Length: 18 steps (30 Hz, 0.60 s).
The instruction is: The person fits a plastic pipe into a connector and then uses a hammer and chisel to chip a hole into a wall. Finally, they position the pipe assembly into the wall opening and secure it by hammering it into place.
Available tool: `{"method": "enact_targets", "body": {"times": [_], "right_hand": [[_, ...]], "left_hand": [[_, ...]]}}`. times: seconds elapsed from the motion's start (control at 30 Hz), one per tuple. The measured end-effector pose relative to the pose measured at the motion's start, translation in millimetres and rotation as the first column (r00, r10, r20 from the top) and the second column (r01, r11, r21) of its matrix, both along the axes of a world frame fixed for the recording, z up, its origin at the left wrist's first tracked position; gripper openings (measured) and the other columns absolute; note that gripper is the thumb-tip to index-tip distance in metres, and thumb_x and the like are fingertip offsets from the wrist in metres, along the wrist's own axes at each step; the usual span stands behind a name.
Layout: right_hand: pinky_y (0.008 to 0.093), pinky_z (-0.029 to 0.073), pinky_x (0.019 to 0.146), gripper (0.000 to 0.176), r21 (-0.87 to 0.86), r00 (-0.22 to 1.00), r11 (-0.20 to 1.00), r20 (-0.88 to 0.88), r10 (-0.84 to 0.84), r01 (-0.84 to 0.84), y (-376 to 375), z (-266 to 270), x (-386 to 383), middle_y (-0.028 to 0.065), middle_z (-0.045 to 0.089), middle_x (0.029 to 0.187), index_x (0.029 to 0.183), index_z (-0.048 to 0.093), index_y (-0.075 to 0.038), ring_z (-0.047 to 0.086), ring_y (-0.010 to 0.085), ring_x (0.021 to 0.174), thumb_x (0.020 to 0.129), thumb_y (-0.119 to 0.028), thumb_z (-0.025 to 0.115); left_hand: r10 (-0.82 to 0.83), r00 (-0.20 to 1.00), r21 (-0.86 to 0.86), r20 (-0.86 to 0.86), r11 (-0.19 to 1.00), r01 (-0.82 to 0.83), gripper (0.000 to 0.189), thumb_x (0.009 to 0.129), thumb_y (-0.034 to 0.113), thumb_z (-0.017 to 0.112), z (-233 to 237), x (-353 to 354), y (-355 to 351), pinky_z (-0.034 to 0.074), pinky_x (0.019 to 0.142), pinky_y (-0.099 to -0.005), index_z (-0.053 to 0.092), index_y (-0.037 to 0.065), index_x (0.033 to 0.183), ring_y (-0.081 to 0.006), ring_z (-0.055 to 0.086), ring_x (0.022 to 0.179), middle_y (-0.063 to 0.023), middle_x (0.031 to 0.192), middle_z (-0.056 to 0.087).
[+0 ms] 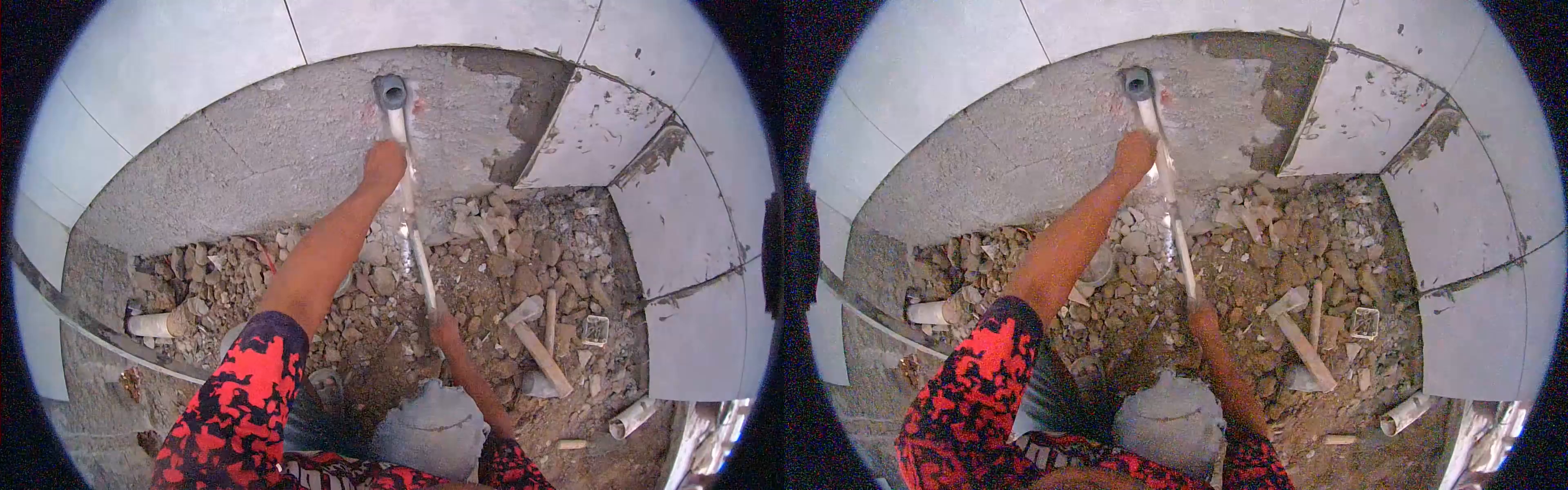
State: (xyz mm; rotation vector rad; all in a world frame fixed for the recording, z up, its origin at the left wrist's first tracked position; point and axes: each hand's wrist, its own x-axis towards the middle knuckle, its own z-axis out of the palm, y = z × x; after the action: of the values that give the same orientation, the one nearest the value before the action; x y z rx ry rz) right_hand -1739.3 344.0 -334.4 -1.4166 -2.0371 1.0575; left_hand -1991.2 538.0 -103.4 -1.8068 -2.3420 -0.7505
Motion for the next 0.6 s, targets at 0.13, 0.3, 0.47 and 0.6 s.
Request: {"method": "enact_targets", "body": {"times": [0.13, 0.3, 0.47, 0.6], "right_hand": [[0.0461, 0.043, 0.059, 0.034, -0.140, 0.957, 0.990, 0.286, 0.051, -0.011, 6, -22, -1, 0.0210, 0.056, 0.070, 0.107, 0.046, -0.001, 0.053, 0.0405, 0.063, 0.083, -0.025, 0.043], [0.0465, 0.044, 0.058, 0.029, -0.136, 0.985, 0.989, 0.151, 0.081, -0.061, 6, 0, -11, 0.0202, 0.056, 0.068, 0.095, 0.049, -0.001, 0.054, 0.0404, 0.064, 0.079, -0.024, 0.048], [0.0477, 0.044, 0.059, 0.028, 0.040, 0.952, 0.999, 0.306, 0.012, -0.025, 6, -27, -16, 0.0202, 0.057, 0.070, 0.096, 0.049, -0.001, 0.054, 0.0395, 0.064, 0.080, -0.024, 0.046], [0.0469, 0.044, 0.064, 0.035, -0.031, 0.939, 0.999, 0.345, -0.015, 0.028, 4, -13, -19, 0.0207, 0.057, 0.074, 0.105, 0.047, -0.001, 0.055, 0.0381, 0.069, 0.079, -0.025, 0.047]], "left_hand": [[0.035, 0.999, 0.057, -0.026, 0.998, -0.034, 0.022, 0.075, 0.019, 0.050, -6, 3, 3, 0.048, 0.062, -0.0418, 0.058, -0.001, 0.070, -0.0353, 0.058, 0.068, -0.0207, 0.071, 0.058], [0.001, 0.995, -0.088, -0.101, 0.996, -0.010, 0.019, 0.076, 0.014, 0.046, 9, 1, -4, 0.048, 0.061, -0.0404, 0.059, 0.001, 0.073, -0.0331, 0.059, 0.067, -0.0185, 0.071, 0.059], [0.068, 0.974, -0.050, -0.214, 0.995, -0.081, 0.017, 0.074, 0.013, 0.047, 9, -2, 4, 0.049, 0.060, -0.0380, 0.060, 0.002, 0.073, -0.0295, 0.060, 0.067, -0.0158, 0.072, 0.060], [0.087, 0.983, -0.101, -0.163, 0.989, -0.105, 0.018, 0.075, 0.017, 0.049, 24, 10, -9, 0.048, 0.059, -0.0393, 0.061, 0.003, 0.074, -0.0317, 0.060, 0.065, -0.0150, 0.072, 0.060]]}}
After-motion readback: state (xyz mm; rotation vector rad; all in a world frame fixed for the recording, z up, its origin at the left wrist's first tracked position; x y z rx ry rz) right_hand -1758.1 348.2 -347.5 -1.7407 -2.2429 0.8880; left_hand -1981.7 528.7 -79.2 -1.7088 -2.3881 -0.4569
